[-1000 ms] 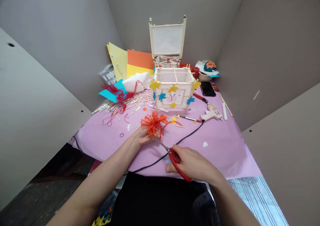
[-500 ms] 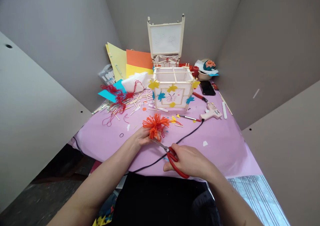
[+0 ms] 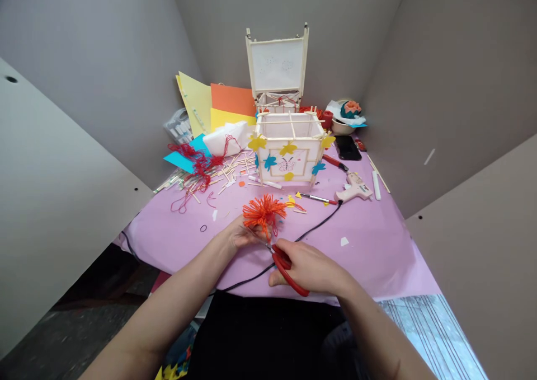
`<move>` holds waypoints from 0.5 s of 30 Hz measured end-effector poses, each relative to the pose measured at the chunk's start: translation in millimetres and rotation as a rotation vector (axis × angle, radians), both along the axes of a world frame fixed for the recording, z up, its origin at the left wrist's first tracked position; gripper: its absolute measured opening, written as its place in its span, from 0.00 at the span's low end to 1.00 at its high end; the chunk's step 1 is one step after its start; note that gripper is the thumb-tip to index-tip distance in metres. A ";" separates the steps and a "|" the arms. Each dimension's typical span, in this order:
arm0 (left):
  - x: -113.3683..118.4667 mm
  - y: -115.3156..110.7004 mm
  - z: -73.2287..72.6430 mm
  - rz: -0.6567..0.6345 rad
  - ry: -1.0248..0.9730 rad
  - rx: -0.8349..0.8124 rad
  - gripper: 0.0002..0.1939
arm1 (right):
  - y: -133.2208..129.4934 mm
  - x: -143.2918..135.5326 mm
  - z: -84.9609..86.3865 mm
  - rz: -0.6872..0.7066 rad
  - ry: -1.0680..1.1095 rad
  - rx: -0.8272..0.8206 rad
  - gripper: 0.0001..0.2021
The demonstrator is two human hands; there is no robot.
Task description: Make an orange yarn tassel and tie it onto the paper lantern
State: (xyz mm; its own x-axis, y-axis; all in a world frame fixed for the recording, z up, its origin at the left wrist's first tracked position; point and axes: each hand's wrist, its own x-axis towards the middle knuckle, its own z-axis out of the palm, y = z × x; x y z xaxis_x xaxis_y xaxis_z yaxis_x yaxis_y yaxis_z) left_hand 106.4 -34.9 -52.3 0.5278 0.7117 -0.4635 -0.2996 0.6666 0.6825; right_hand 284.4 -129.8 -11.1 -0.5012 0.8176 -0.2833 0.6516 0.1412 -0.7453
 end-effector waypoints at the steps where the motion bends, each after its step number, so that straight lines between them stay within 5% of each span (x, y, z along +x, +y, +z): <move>1: 2.5 -1.5 -1.4 -0.014 0.014 0.004 0.08 | 1.3 -2.6 -1.2 -0.020 0.030 -0.004 0.15; 4: 12.2 -5.5 -6.4 0.026 0.058 0.128 0.05 | 2.5 -9.9 -5.5 -0.082 0.097 -0.015 0.13; 9: 20.7 -5.3 -11.5 0.168 0.227 0.485 0.22 | -3.3 -17.7 -10.0 -0.145 0.145 0.004 0.13; 15: 15.9 -6.0 -10.3 0.242 0.515 0.780 0.23 | -8.4 -20.6 -8.2 -0.191 0.154 -0.027 0.13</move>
